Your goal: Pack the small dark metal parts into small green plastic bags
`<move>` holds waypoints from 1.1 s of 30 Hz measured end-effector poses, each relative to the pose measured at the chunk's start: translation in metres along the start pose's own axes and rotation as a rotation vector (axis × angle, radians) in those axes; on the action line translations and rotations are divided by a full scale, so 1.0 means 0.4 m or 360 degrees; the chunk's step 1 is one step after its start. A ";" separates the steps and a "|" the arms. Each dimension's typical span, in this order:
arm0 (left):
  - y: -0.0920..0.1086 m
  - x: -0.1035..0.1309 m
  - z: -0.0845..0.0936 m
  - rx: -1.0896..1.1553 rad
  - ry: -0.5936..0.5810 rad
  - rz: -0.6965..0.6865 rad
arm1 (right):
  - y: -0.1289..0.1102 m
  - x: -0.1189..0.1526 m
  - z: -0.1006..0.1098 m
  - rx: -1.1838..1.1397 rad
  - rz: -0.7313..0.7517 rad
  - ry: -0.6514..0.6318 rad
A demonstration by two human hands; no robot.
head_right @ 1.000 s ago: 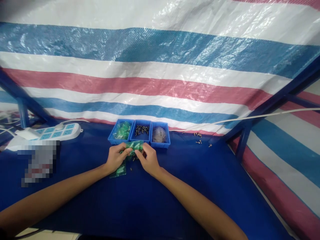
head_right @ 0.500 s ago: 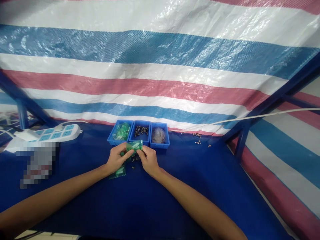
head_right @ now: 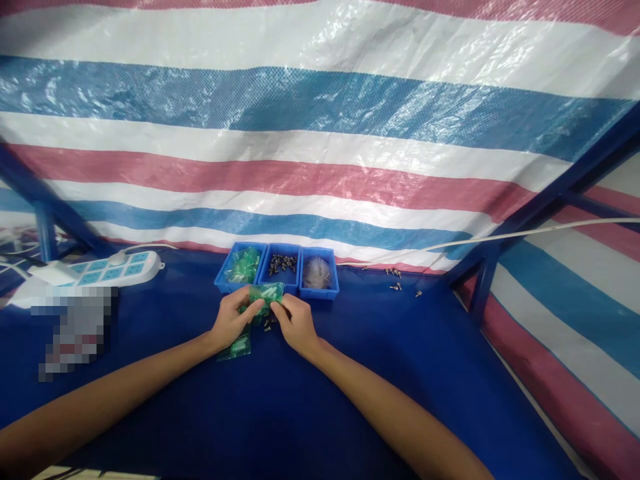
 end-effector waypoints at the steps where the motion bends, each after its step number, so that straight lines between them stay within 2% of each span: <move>1: -0.001 0.000 -0.001 0.0005 -0.0010 0.0014 | -0.003 0.000 0.000 0.0007 0.0020 -0.0010; 5: -0.001 0.002 0.001 -0.0034 0.0004 0.0031 | -0.015 0.006 0.003 0.0003 0.0101 -0.0025; 9: 0.001 0.004 -0.008 -0.0023 -0.0075 0.0010 | -0.023 0.012 0.014 -0.0076 0.0146 0.0037; 13: 0.006 0.005 -0.005 -0.0031 -0.0067 0.0000 | -0.016 0.009 0.016 -0.0093 0.0064 0.0065; 19: 0.005 0.007 0.000 0.0009 -0.0019 -0.0016 | -0.005 0.008 0.003 -0.0075 0.0007 -0.0006; 26: -0.004 0.003 -0.009 -0.0049 -0.0080 0.0017 | -0.015 0.010 0.015 -0.0051 0.0121 0.0121; 33: 0.004 0.003 0.001 -0.0147 -0.0011 0.0005 | -0.018 0.011 0.022 -0.0104 0.0119 0.0173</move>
Point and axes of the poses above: each hand's wrist, its own x-axis away from the middle knuckle, its own z-axis out of the back of the hand, y = z × x, the point moved 7 cm from there along -x, towards the middle knuckle, and after that the axes turned 4 degrees about -z, right-handed, at the moved point
